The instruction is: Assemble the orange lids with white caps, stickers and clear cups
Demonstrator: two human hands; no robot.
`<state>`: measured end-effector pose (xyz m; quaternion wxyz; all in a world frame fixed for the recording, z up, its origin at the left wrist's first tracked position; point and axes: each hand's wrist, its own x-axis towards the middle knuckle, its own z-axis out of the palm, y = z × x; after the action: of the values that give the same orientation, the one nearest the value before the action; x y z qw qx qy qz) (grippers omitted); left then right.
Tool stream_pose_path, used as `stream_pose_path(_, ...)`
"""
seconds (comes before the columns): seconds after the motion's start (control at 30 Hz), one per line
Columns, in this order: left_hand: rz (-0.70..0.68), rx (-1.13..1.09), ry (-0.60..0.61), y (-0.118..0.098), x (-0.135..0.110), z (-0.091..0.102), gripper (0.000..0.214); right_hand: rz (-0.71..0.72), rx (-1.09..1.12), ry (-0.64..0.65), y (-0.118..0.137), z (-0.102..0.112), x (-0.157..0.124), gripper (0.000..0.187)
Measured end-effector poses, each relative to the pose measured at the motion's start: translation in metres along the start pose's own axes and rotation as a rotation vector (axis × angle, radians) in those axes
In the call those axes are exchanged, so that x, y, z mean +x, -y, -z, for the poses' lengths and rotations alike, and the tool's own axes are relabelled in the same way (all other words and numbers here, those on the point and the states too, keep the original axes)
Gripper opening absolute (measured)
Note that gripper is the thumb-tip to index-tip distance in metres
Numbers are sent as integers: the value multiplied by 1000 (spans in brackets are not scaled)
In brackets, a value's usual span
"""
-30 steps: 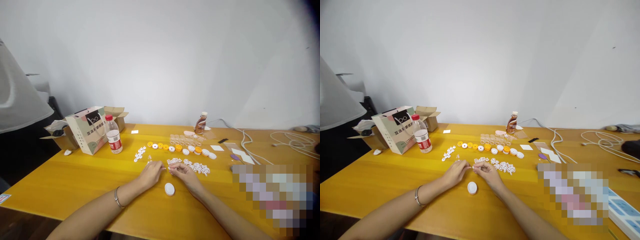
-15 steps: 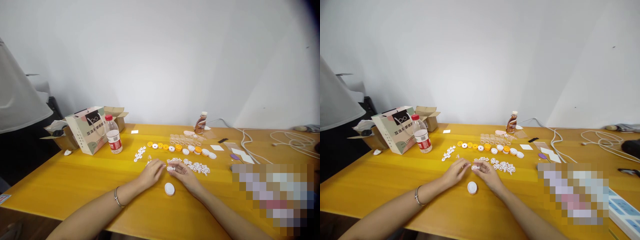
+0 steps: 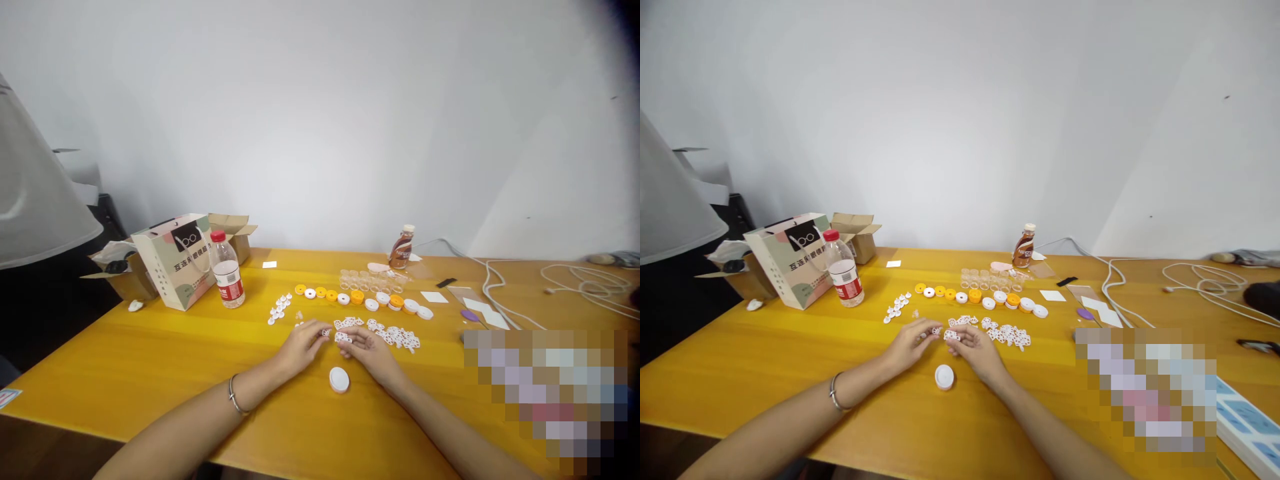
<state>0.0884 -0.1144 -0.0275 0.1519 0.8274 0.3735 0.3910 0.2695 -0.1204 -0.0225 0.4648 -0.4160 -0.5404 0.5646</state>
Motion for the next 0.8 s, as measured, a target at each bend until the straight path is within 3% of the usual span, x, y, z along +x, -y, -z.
stream_pose_path(0.27,-23,-81,-182,-6,0,7,20,-37,94,51,2,3,0,35)
stream_pose_path(0.4,-84,-128,-98,-15,-1,7,20,-46,92,140,3,2,-3,34)
stream_pose_path(0.53,-40,-163,-50,-19,0,3,20,-71,81,205,3,1,-4,32)
stream_pose_path(0.8,40,-140,-46,-16,2,3,19,-73,76,199,5,1,-6,37)
